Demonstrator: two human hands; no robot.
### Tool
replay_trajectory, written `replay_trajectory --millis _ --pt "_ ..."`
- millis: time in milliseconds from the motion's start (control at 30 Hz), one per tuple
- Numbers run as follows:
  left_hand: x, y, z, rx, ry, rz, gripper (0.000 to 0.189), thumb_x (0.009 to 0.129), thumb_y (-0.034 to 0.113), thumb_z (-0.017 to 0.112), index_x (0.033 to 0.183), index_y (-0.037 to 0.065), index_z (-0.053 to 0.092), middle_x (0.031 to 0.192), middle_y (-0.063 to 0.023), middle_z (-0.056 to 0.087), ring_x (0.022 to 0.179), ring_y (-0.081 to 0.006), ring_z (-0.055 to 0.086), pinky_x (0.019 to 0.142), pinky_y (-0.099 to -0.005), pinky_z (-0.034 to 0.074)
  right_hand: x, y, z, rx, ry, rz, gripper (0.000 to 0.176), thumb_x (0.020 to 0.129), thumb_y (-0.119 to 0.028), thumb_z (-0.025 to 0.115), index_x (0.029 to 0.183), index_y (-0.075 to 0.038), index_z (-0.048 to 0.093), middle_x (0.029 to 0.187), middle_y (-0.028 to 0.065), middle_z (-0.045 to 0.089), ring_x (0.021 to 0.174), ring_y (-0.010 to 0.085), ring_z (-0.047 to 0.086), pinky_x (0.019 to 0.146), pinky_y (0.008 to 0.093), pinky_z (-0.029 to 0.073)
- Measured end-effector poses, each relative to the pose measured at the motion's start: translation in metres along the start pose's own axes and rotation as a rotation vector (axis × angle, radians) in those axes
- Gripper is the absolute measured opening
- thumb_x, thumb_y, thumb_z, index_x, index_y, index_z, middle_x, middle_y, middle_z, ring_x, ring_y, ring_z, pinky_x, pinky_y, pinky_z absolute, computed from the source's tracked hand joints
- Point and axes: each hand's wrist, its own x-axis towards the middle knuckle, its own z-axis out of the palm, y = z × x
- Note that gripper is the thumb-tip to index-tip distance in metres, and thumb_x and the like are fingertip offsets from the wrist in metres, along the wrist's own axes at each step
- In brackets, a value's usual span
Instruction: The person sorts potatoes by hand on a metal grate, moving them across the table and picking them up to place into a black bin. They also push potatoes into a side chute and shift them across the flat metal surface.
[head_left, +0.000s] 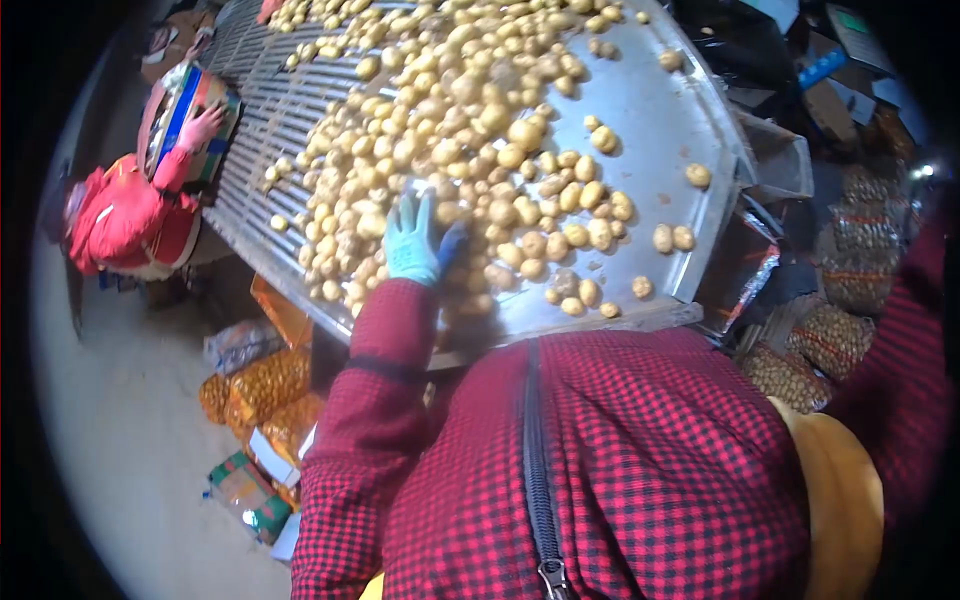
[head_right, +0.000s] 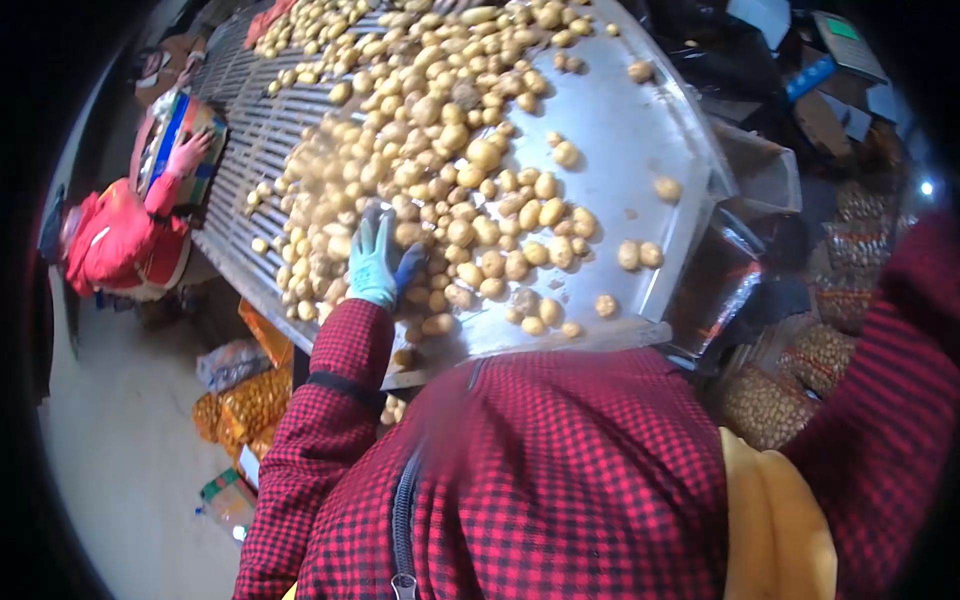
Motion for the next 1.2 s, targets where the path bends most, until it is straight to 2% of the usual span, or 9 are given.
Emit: replay_trajectory --millis 133,367,533,633,700,767,800,900,1200 --pt "-0.01 0.016 -0.011 0.068 -0.034 -0.068 0.078 0.087 0.049 0.066 0.152 0.017 0.037 0.159 -0.0199 0.028 0.139 -0.0446 0.033 0.115 -0.0528 0.028 -0.004 0.001 0.004 0.008 -0.026 0.025 0.04 0.1 -0.033 0.055 0.122 -0.001 0.062 0.118 0.0093 0.066 0.108 0.0207 0.064 0.095 0.0316 0.052" --pt "-0.033 0.002 -0.003 0.141 -0.062 -0.135 0.073 0.091 0.06 0.054 0.15 0.019 0.042 0.16 -0.0166 0.027 0.142 -0.042 0.029 0.119 -0.0575 0.014 -0.018 -0.002 0.008 0.005 -0.039 0.044 0.039 0.1 -0.033 0.055 0.123 -0.002 0.062 0.117 0.0088 0.066 0.107 0.0201 0.065 0.093 0.031 0.052" --pt "-0.049 0.0 -0.014 0.044 -0.13 -0.21 0.073 0.092 0.057 0.056 0.153 0.022 0.037 0.158 -0.0191 0.03 0.147 -0.0425 0.021 0.118 -0.062 0.012 -0.025 0.0 0.012 0.01 -0.035 0.047 0.039 0.1 -0.033 0.054 0.123 -0.002 0.062 0.117 0.0084 0.067 0.106 0.0197 0.065 0.091 0.0306 0.052" --pt "-0.044 0.014 -0.011 0.135 0.152 -0.088 0.061 0.092 0.036 0.065 0.143 0.008 0.048 0.148 -0.0286 0.04 0.136 -0.0485 0.035 0.113 -0.0584 0.026 -0.029 0.003 0.018 0.007 -0.031 0.043 0.039 0.1 -0.033 0.054 0.123 -0.003 0.062 0.117 0.0081 0.067 0.106 0.0195 0.065 0.091 0.0303 0.052" --pt "-0.024 0.045 -0.033 -0.027 0.213 0.114 0.062 0.081 0.019 0.072 0.137 0.004 0.052 0.135 -0.0267 0.049 0.129 -0.0477 0.043 0.108 -0.0543 0.035 -0.036 0.003 0.021 0.011 -0.027 0.046 0.039 0.101 -0.033 0.054 0.124 -0.003 0.062 0.117 0.008 0.067 0.106 0.0193 0.065 0.09 0.0301 0.052" --pt "0.002 0.066 -0.021 -0.083 0.053 0.337 0.058 0.076 0.01 0.07 0.131 0.004 0.054 0.128 -0.0228 0.052 0.121 -0.0423 0.05 0.102 -0.0466 0.045 -0.04 0.002 0.021 0.019 -0.035 0.066 0.039 0.101 -0.033 0.054 0.124 -0.003 0.062 0.117 0.0078 0.067 0.105 0.0192 0.065 0.089 0.03 0.052" --pt "0.011 0.094 -0.044 -0.192 0.069 0.369 0.056 0.076 0.011 0.068 0.13 0.005 0.054 0.128 -0.0189 0.054 0.122 -0.0397 0.05 0.104 -0.0468 0.044 -0.041 0.0 0.021 0.031 -0.04 0.077 0.039 0.101 -0.033 0.054 0.124 -0.003 0.062 0.117 0.0078 0.067 0.105 0.0191 0.065 0.089 0.0299 0.052" --pt "0.012 0.113 -0.027 -0.154 0.042 0.328 0.05 0.075 0.01 0.067 0.123 0.005 0.056 0.121 -0.0206 0.055 0.112 -0.0394 0.054 0.097 -0.0461 0.046 -0.049 -0.002 0.018 0.034 -0.038 0.106 0.039 0.101 -0.033 0.054 0.124 -0.004 0.063 0.116 0.0075 0.067 0.104 0.0189 0.065 0.088 0.0296 0.052" --pt "0.005 0.107 0.004 0.003 -0.274 0.201 0.047 0.071 0.012 0.071 0.116 0.005 0.057 0.118 -0.0194 0.055 0.111 -0.0394 0.053 0.093 -0.0438 0.049 -0.05 -0.003 0.004 0.096 -0.017 0.151 0.038 0.101 -0.033 0.053 0.125 -0.005 0.063 0.116 0.0069 0.067 0.103 0.0181 0.065 0.086 0.0288 0.053"
